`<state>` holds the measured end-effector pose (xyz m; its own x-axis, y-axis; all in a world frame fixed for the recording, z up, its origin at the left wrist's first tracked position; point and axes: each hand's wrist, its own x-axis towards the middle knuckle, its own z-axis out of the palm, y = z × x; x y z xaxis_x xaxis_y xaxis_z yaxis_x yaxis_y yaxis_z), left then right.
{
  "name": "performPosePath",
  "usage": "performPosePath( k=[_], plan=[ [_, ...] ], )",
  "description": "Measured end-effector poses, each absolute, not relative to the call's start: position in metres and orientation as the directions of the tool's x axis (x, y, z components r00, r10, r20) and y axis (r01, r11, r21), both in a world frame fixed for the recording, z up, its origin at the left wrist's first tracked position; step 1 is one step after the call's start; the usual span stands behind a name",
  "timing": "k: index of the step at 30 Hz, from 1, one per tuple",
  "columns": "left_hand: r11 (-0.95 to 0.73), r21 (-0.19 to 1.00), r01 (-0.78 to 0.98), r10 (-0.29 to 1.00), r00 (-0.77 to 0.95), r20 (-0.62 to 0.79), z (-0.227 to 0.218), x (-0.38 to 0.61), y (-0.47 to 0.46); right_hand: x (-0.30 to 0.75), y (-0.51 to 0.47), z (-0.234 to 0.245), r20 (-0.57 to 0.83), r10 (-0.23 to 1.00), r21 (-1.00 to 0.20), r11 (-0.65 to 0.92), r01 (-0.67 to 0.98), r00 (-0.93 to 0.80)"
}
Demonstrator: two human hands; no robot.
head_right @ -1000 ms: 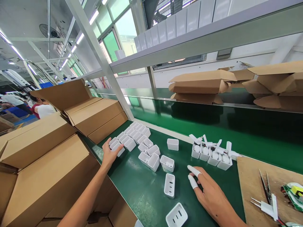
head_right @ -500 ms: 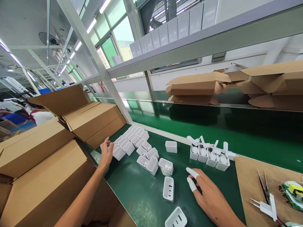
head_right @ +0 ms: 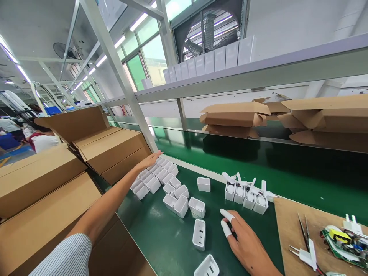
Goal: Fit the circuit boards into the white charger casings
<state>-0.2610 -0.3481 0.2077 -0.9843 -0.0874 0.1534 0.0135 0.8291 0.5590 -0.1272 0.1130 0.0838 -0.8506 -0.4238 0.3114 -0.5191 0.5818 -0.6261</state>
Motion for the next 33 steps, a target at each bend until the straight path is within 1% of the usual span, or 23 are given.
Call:
performPosePath(
  k=[5,8,11,13,15,17,20,23,27,29,31,33],
  plan=[
    [0.829,0.559,0.021,-0.058,-0.991,0.123,0.218,-0.258,-0.337,-0.126,0.11,0.089,0.341,-0.414,-0.618,0.578,-0.533,-0.844],
    [0.828,0.553,0.093,0.019,-0.99,0.138,0.228,-0.245,-0.328,-0.125,0.11,0.09,0.324,-0.427,-0.617,0.581,-0.531,-0.844],
    [0.801,0.554,0.226,0.203,-0.974,0.103,0.235,-0.22,-0.313,-0.124,0.108,0.09,0.299,-0.425,-0.627,0.587,-0.512,-0.854],
    [0.771,0.539,0.339,0.365,-0.929,0.063,0.235,-0.2,-0.301,-0.123,0.106,0.091,0.309,-0.404,-0.631,0.59,-0.504,-0.861],
    [0.747,0.475,0.466,0.524,-0.852,0.013,0.23,-0.182,-0.29,-0.123,0.103,0.094,0.316,-0.388,-0.631,0.595,-0.497,-0.866],
    [0.735,0.393,0.552,0.618,-0.785,-0.053,0.222,-0.17,-0.281,-0.123,0.102,0.099,0.305,-0.387,-0.634,0.6,-0.488,-0.87],
    [0.751,0.33,0.571,0.631,-0.769,-0.105,0.21,-0.161,-0.271,-0.122,0.101,0.105,0.288,-0.391,-0.64,0.601,-0.48,-0.874],
    [0.742,0.313,0.592,0.643,-0.761,-0.084,0.206,-0.154,-0.263,-0.122,0.101,0.105,0.296,-0.395,-0.635,0.598,-0.489,-0.869],
    [0.698,0.323,0.639,0.683,-0.729,-0.036,0.212,-0.147,-0.263,-0.124,0.101,0.101,0.311,-0.401,-0.626,0.596,-0.503,-0.862],
    [0.732,0.291,0.616,0.638,-0.77,0.026,0.217,-0.149,-0.271,-0.124,0.101,0.101,0.319,-0.397,-0.622,0.598,-0.506,-0.86],
    [0.791,0.233,0.566,0.561,-0.822,0.092,0.219,-0.156,-0.281,-0.124,0.101,0.101,0.318,-0.397,-0.621,0.6,-0.505,-0.861],
    [0.83,0.184,0.526,0.513,-0.85,0.118,0.218,-0.165,-0.291,-0.124,0.1,0.104,0.313,-0.4,-0.624,0.597,-0.504,-0.862]
  ],
)
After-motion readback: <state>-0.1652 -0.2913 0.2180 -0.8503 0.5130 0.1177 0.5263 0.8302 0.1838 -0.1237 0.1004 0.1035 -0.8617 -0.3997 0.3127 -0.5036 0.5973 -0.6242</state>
